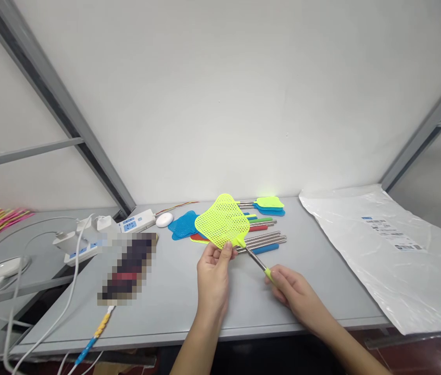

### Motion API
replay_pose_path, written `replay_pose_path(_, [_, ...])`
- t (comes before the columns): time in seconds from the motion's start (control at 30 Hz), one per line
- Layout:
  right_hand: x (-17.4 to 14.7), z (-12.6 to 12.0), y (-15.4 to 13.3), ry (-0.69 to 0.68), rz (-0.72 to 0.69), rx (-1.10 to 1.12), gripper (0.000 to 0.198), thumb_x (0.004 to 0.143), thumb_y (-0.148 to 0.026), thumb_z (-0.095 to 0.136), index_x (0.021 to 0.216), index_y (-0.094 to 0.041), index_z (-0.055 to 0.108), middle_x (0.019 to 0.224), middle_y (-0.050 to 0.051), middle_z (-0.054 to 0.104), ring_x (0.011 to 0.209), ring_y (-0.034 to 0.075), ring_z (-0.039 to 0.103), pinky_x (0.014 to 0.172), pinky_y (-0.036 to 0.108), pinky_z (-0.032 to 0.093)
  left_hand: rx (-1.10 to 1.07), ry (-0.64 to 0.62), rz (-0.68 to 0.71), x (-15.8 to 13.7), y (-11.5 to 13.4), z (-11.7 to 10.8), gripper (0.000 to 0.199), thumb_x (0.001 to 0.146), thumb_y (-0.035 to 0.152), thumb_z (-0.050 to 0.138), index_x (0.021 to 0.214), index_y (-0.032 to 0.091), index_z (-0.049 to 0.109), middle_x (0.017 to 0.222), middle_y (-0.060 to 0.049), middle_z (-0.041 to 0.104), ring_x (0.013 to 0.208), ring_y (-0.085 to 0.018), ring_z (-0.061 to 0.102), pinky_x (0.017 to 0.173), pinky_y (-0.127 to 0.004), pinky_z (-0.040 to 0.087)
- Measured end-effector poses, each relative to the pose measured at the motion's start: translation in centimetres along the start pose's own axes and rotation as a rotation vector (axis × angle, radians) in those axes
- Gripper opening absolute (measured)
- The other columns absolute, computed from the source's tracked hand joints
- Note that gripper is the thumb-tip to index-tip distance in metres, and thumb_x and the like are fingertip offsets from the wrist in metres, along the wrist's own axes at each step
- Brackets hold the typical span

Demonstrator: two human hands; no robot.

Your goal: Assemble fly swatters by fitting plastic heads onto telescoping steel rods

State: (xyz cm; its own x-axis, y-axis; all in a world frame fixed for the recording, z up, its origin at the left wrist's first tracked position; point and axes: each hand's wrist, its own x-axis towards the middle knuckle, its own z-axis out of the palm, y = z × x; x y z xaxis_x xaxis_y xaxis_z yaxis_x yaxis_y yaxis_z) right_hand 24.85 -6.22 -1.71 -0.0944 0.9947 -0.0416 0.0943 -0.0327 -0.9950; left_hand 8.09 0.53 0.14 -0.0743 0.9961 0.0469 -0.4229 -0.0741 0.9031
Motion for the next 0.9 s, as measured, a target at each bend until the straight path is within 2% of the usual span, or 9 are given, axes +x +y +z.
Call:
replay_pose_path(0.33, [0.3, -0.3, 0.7, -0.085, 0.057, 0.216, 0.047, 0.089, -0.062, 0.043, 0.082, -0.017, 0.054, 0.051, -0.009, 0.027, 0.046, 0.007, 0.018, 0.044, 0.022, 0.015, 0.019, -0.003, -0.005, -0.3, 0.1, 0.1, 0.029, 0.076, 0.038, 0.073, 0.095, 0.018, 0.064, 0.084, -0.001, 0.065, 0.077, -0.012, 0.060, 0.080, -0.027, 0.046])
replay_pose_path(0.57, [0.3, 0.8, 0.1, -0.053, 0.009, 0.182, 0.045, 0.092, -0.060, 0.041, 0.086, -0.017, 0.054, 0.048, -0.008, 0.041, 0.042, 0.006, 0.028, 0.043, 0.021, 0.022, -0.039, -0.085, -0.101, -1.1, 0.0, 1.4, 0.028, 0.082, 0.046, 0.065, 0.089, 0.018, 0.064, 0.093, -0.005, 0.065, 0.086, -0.014, 0.059, 0.076, -0.025, 0.046])
replay_pose_path(0.63, [0.4, 1.6, 0.0, -0.076, 0.006, 0.206, 0.046, 0.092, -0.061, 0.038, 0.088, -0.018, 0.053, 0.051, -0.006, 0.048, 0.041, 0.007, 0.034, 0.044, 0.021, 0.026, -0.016, -0.155, -0.148, -2.1, -0.2, 2.0, 0.036, 0.084, 0.052, 0.059, 0.089, 0.017, 0.065, 0.094, -0.008, 0.066, 0.081, -0.016, 0.059, 0.072, -0.026, 0.047])
replay_pose_path(0.7, [0.4, 2.2, -0.3, -0.109, 0.000, 0.199, 0.046, 0.093, -0.061, 0.035, 0.089, -0.018, 0.051, 0.056, -0.004, 0.055, 0.042, 0.008, 0.042, 0.044, 0.021, 0.032, 0.011, -0.226, -0.211, -3.0, -0.3, 2.6, 0.042, 0.084, 0.057, 0.054, 0.088, 0.016, 0.064, 0.089, -0.008, 0.066, 0.068, -0.014, 0.058, 0.065, -0.026, 0.047])
replay_pose_path(0.8, [0.2, 2.0, -1.3, -0.132, -0.069, -0.024, 0.043, 0.095, -0.056, 0.033, 0.088, -0.020, 0.054, 0.068, 0.001, 0.063, 0.056, 0.014, 0.057, 0.055, 0.026, 0.044, 0.065, -0.308, -0.281, -2.6, 0.3, 3.3, 0.044, 0.085, 0.061, 0.050, 0.085, 0.018, 0.060, 0.074, -0.002, 0.062, 0.049, -0.010, 0.049, 0.052, -0.024, 0.043])
replay_pose_path(0.87, [0.2, 0.6, -2.4, -0.057, -0.159, -0.321, 0.037, 0.096, -0.051, 0.035, 0.095, -0.021, 0.058, 0.077, 0.004, 0.066, 0.070, 0.018, 0.062, 0.067, 0.030, 0.048, 0.123, -0.417, -0.254, -0.6, 1.5, 3.4, 0.043, 0.085, 0.061, 0.049, 0.083, 0.019, 0.058, 0.062, 0.002, 0.054, 0.048, -0.010, 0.046, 0.052, -0.023, 0.041])
replay_pose_path(0.9, [0.3, -0.4, -3.1, 0.038, -0.216, -0.468, 0.033, 0.096, -0.048, 0.038, 0.102, -0.022, 0.058, 0.084, 0.005, 0.067, 0.075, 0.019, 0.063, 0.070, 0.031, 0.049, 0.150, -0.489, -0.220, 0.7, 2.4, 3.5, 0.043, 0.085, 0.061, 0.049, 0.080, 0.019, 0.058, 0.054, 0.004, 0.046, 0.047, -0.009, 0.043, 0.052, -0.022, 0.041])
